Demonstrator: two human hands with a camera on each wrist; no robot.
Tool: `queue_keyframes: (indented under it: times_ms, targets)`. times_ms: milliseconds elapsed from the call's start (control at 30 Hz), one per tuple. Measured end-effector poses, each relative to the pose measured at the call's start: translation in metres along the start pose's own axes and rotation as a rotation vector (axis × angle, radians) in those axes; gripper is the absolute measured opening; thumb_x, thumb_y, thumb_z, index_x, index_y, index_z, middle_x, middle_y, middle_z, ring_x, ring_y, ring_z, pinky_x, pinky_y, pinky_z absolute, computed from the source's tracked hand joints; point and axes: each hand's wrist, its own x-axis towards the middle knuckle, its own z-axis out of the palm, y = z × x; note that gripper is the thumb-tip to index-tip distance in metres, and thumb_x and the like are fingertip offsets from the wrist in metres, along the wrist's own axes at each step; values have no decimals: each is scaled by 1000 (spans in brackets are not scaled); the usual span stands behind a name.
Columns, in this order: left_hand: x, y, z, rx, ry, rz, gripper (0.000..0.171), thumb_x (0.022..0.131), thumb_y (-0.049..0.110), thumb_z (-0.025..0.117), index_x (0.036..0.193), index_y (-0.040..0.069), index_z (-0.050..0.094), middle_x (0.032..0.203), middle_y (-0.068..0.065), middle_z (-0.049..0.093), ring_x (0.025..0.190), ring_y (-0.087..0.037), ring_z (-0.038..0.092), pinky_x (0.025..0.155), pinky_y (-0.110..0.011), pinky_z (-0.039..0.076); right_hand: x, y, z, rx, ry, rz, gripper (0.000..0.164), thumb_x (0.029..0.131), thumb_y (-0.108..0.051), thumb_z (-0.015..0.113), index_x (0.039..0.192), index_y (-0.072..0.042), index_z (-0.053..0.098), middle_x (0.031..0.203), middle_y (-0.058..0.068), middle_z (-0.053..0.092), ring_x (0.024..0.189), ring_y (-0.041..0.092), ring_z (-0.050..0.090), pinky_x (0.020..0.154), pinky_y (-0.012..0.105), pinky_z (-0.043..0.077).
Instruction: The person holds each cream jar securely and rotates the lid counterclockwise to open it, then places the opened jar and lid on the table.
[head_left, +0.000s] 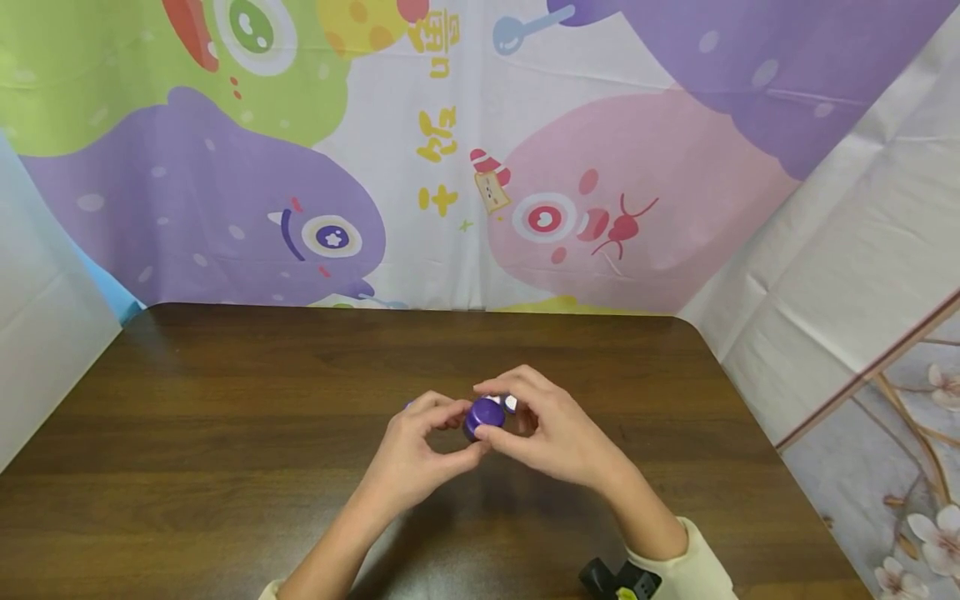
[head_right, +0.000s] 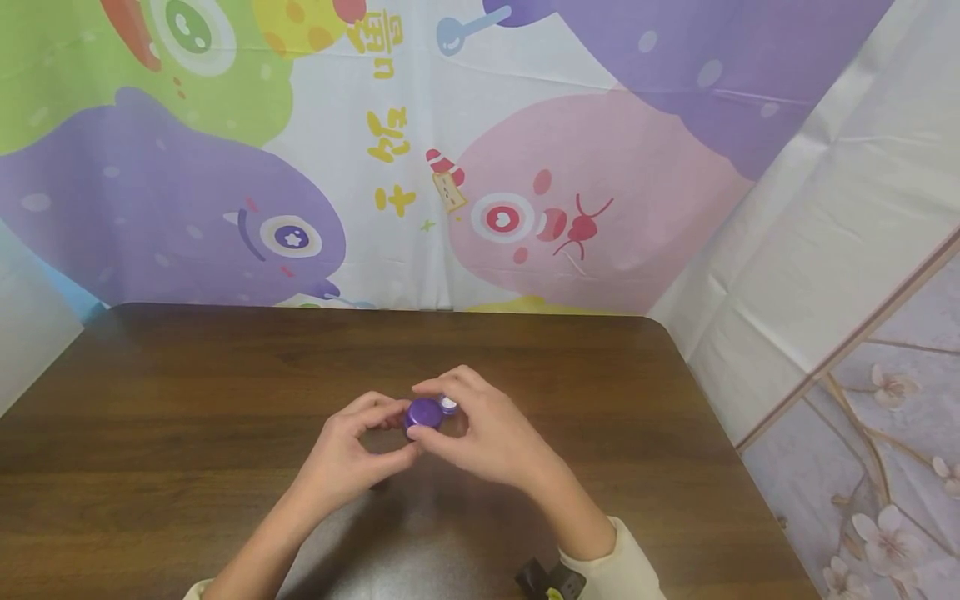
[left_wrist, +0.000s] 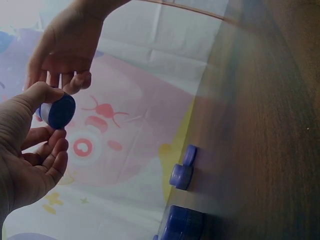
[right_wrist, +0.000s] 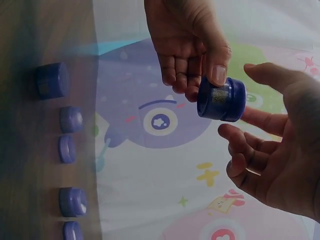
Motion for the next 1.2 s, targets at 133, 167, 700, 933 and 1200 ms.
queue_keyframes:
  times_ms: [133, 167, 700, 933, 1200]
  targets:
    - [0, -1, 0, 0, -5, -7, 31, 71, 18, 80, 101, 11, 72, 91, 7, 63, 87, -11, 60, 78, -27, 53, 0, 1, 0, -9, 8, 32, 33, 80, -22, 75, 110, -15, 65, 96, -5, 58, 62, 5, 45, 53, 17, 42]
    - [0, -1, 0, -3, -7, -7, 31, 72, 18, 80, 101, 11, 72, 91, 7, 63, 87, -11, 60, 78, -28, 53, 0, 1, -1, -7, 0, 31, 32, 80, -20, 74, 111, -15, 64, 97, -5, 58, 61, 5, 45, 53, 17, 42]
    - [0, -1, 0, -11, -3, -20, 31, 71, 19, 81, 100, 12, 72, 91, 8, 62, 87, -14, 61, 77, -26, 52, -2, 3, -2, 10, -21, 26, 31, 81, -18, 71, 111, -16, 64, 98, -5, 59, 63, 5, 47, 53, 18, 43]
    - [0, -2, 0, -12, 1, -14, 32, 71, 18, 80, 101, 12, 72, 91, 6, 63, 87, -13, 60, 78, -29, 53, -1, 1, -1, 43, -47, 17, 34, 84, -17, 68, 117, -18, 61, 106, -4, 59, 65, 8, 48, 55, 19, 44]
    - [0, -2, -1, -19, 0, -24, 33, 72, 17, 80, 102, 11, 71, 93, 6, 62, 87, -14, 61, 79, -29, 54, -1, 1, -1, 14, -6, 33, 28, 82, -19, 71, 109, -16, 66, 95, -5, 59, 61, 3, 44, 52, 18, 42]
